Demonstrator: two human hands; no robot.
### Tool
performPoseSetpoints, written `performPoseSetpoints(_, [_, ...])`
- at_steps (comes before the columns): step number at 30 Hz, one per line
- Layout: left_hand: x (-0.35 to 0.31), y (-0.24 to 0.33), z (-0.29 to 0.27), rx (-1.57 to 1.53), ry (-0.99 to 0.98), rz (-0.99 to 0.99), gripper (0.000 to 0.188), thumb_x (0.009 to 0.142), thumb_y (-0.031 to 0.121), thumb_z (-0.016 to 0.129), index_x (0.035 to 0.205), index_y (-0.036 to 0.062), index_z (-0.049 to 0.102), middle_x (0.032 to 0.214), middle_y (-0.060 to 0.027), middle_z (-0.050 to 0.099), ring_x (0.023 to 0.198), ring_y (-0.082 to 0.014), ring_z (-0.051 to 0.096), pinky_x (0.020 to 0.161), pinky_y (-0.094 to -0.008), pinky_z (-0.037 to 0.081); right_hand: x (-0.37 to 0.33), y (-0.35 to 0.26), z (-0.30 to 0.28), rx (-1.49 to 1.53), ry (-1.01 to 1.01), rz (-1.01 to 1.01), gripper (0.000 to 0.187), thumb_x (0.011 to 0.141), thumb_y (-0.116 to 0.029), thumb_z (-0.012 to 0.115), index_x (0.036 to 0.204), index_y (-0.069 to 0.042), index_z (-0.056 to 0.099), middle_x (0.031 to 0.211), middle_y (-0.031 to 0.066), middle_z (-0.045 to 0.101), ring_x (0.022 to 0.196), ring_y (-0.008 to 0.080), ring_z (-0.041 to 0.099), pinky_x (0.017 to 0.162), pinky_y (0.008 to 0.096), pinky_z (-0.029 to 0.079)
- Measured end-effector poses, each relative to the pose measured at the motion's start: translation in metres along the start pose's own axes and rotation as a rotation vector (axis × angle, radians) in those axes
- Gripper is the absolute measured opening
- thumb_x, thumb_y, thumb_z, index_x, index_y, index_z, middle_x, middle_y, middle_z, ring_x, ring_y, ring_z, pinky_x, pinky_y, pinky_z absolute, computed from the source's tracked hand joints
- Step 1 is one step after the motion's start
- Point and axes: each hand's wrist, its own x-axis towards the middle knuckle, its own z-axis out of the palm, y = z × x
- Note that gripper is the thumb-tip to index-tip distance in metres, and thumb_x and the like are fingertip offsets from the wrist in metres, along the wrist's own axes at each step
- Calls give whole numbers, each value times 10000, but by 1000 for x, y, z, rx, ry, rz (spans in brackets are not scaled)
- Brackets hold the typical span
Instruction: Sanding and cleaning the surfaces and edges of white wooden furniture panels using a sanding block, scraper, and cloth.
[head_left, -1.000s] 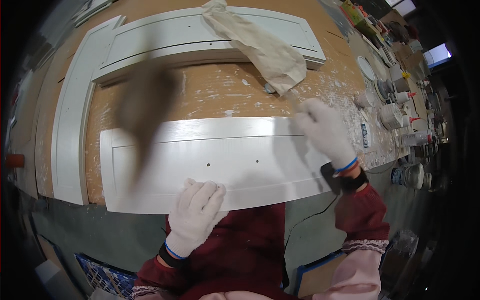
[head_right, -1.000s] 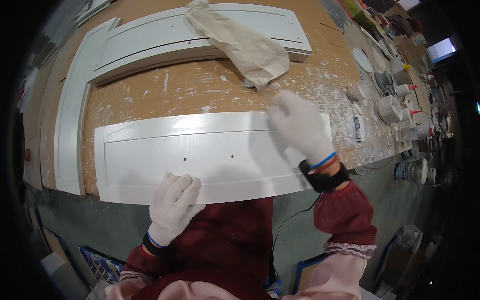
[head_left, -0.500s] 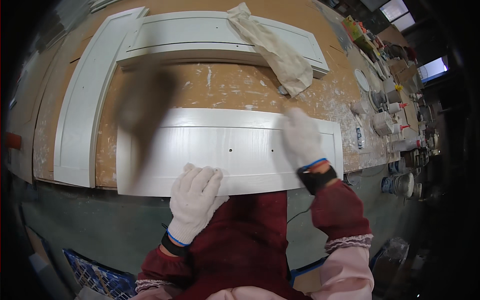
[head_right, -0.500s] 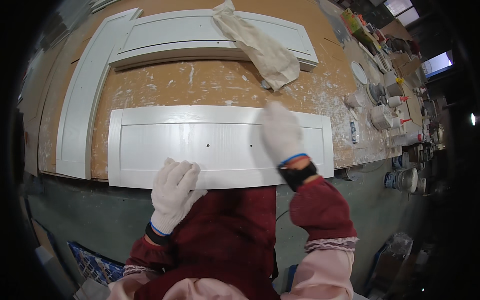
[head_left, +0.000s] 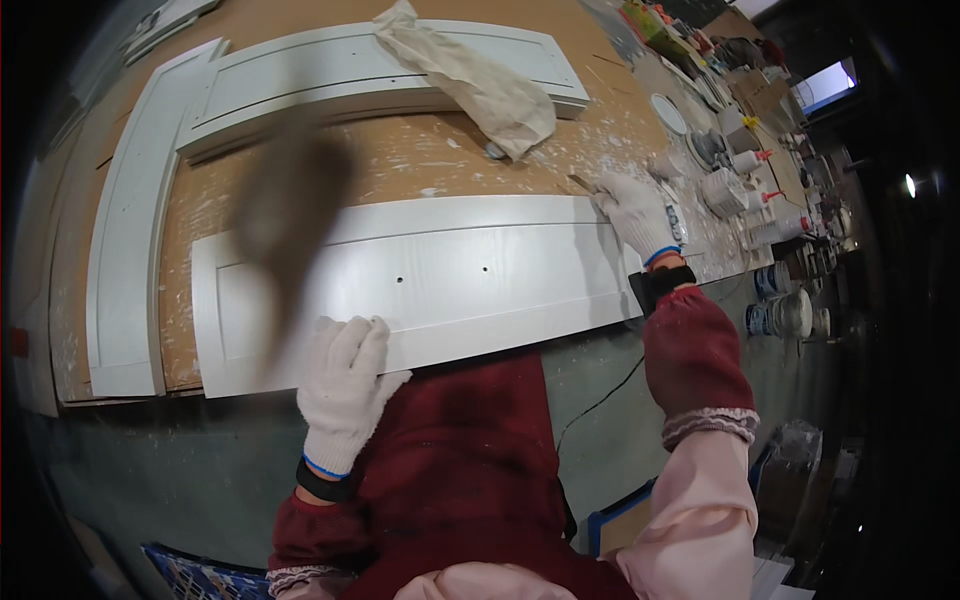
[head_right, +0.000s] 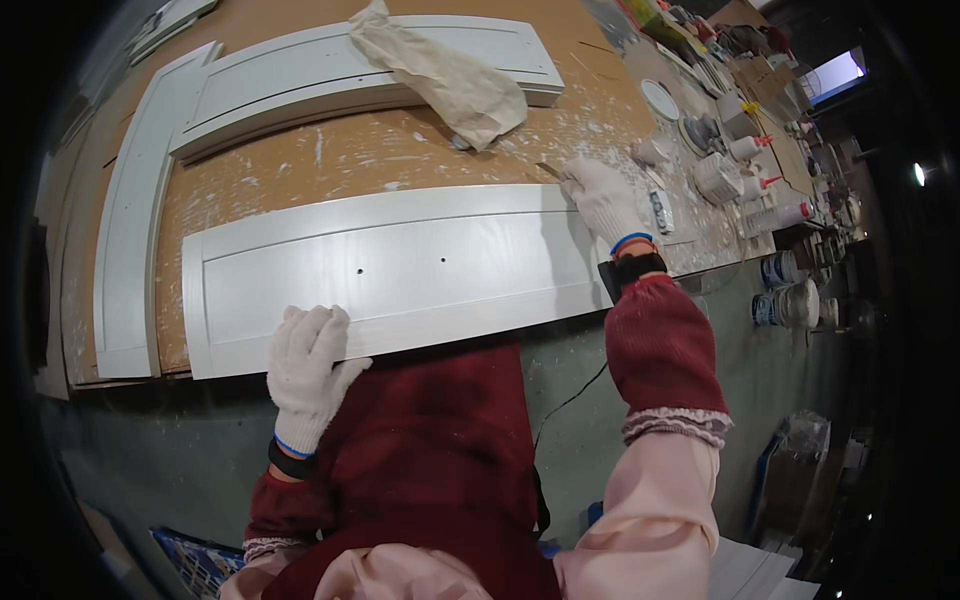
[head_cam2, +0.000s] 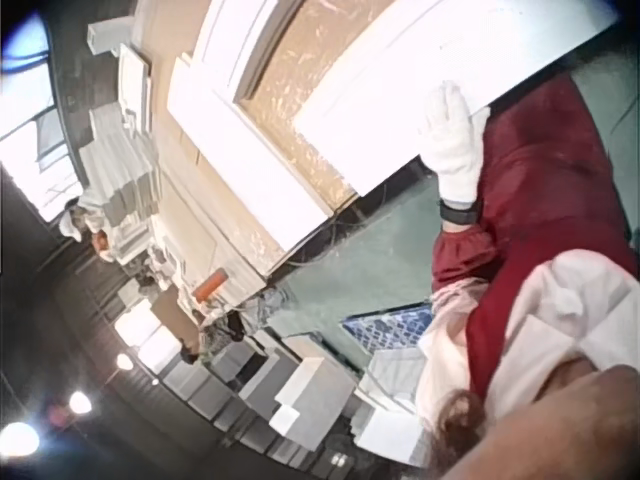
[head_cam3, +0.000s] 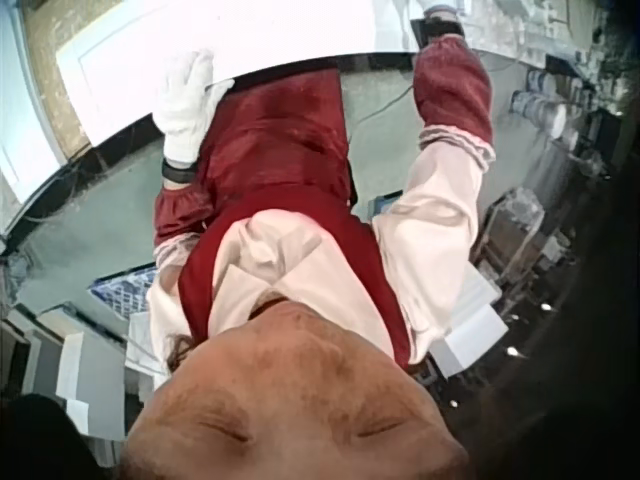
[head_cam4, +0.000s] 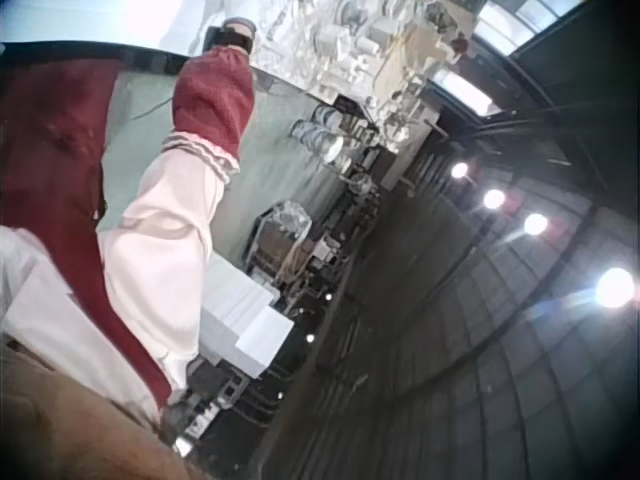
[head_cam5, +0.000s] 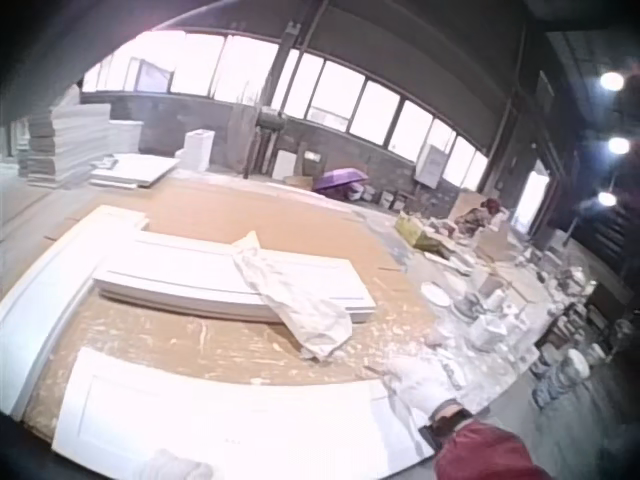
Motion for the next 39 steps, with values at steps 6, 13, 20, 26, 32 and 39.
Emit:
performPoseSetpoints(6, [1, 0, 6, 50, -74, -13, 657, 592, 339, 813, 1153, 54, 626, 1093, -108, 600, 1031, -355, 559, 1003, -513, 446, -35, 69, -2, -302, -88, -176, 156, 865, -153, 570, 982, -81, 644, 936, 154, 620, 921, 370, 594, 800, 452, 475])
performPoseSetpoints(13, [-5, -9, 10, 170, -18, 64, 663, 683, 465, 750, 1163, 23, 633, 1101, -124, 616, 1019, -357, 571, 986, -500, 456, -173, 55, -2, -213, -316, -442, 201, 712, -47, 614, 896, -125, 599, 839, 91, 582, 856, 307, 587, 728, 428, 478])
performPoseSetpoints(20, [24, 19, 15, 45, -20, 40, 609, 586, 296, 828, 1111, 44, 647, 1096, -122, 616, 1000, -347, 572, 881, -436, 473, -187, 22, 8, 248, 231, 258, 232, 893, -162, 612, 1110, -86, 647, 904, 144, 645, 785, 312, 635, 716, 400, 498])
performPoseSetpoints(26, [12, 16, -4, -28, 64, -30, 526, 594, 160, 844, 1071, 50, 649, 1090, -110, 617, 986, -324, 580, 867, -440, 476, -146, -10, 51, -217, 328, 177, 238, 925, -196, 565, 1137, -100, 612, 930, 136, 637, 814, 338, 636, 702, 456, 504])
performPoseSetpoints(32, [-56, -36, -64, -90, 428, -194, 400, 729, -63, 742, 1109, -31, 624, 1158, -173, 614, 1054, -290, 595, 944, -383, 477, -134, -182, 83, -128, 339, -177, 266, 855, -61, 550, 1106, -106, 624, 756, 84, 567, 607, 261, 560, 527, 394, 456])
performPoseSetpoints(39, [-106, -43, -100, -183, 748, -515, 407, 801, -86, 673, 1200, -36, 611, 1217, -178, 602, 1144, -280, 575, 993, -370, 455, -110, -414, 107, 316, 119, -683, 62, 820, -107, 580, 818, -45, 577, 793, 145, 624, 735, 266, 681, 583, 410, 549])
